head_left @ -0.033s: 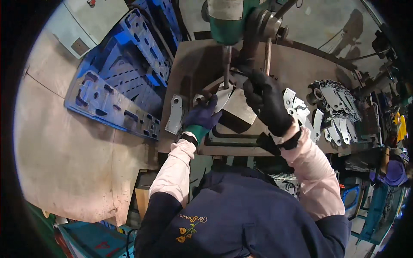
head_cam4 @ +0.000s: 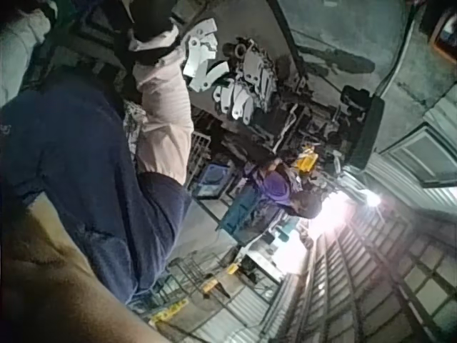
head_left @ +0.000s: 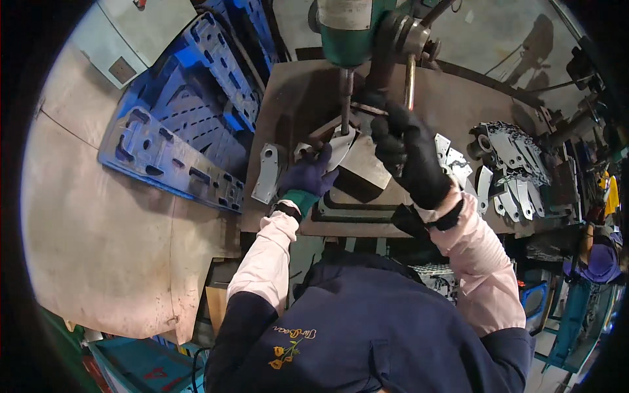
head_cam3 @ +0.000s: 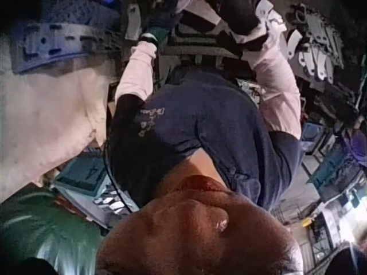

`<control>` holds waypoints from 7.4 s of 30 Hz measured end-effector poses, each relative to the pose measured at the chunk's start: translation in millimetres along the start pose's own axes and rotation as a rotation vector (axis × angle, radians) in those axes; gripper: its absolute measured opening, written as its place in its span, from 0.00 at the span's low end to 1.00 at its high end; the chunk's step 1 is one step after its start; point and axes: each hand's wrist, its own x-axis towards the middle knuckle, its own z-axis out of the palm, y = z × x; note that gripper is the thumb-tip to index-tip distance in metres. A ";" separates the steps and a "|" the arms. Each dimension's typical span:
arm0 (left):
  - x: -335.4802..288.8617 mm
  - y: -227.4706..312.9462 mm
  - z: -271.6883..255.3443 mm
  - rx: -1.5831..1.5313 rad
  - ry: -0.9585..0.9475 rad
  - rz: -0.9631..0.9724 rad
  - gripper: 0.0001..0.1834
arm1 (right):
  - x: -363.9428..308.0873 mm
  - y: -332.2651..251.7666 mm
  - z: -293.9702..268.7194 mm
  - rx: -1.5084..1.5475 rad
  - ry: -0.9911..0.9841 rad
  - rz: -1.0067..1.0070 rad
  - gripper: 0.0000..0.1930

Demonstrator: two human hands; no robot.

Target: The recorder uses a bench drill to drill holes in metal plates.

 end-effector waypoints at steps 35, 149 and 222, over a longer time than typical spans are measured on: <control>-77.9 -26.3 37.8 -0.111 0.366 -0.275 0.35 | 4.6 -91.8 40.7 -0.041 0.074 -0.016 0.28; -5.0 1.8 45.4 -0.153 0.276 -0.087 0.36 | -12.9 -66.6 61.4 -0.001 -0.229 -0.072 0.17; -9.8 -9.2 43.1 -0.052 0.346 0.003 0.36 | 94.9 -17.9 -237.2 -1.755 0.563 -0.737 0.11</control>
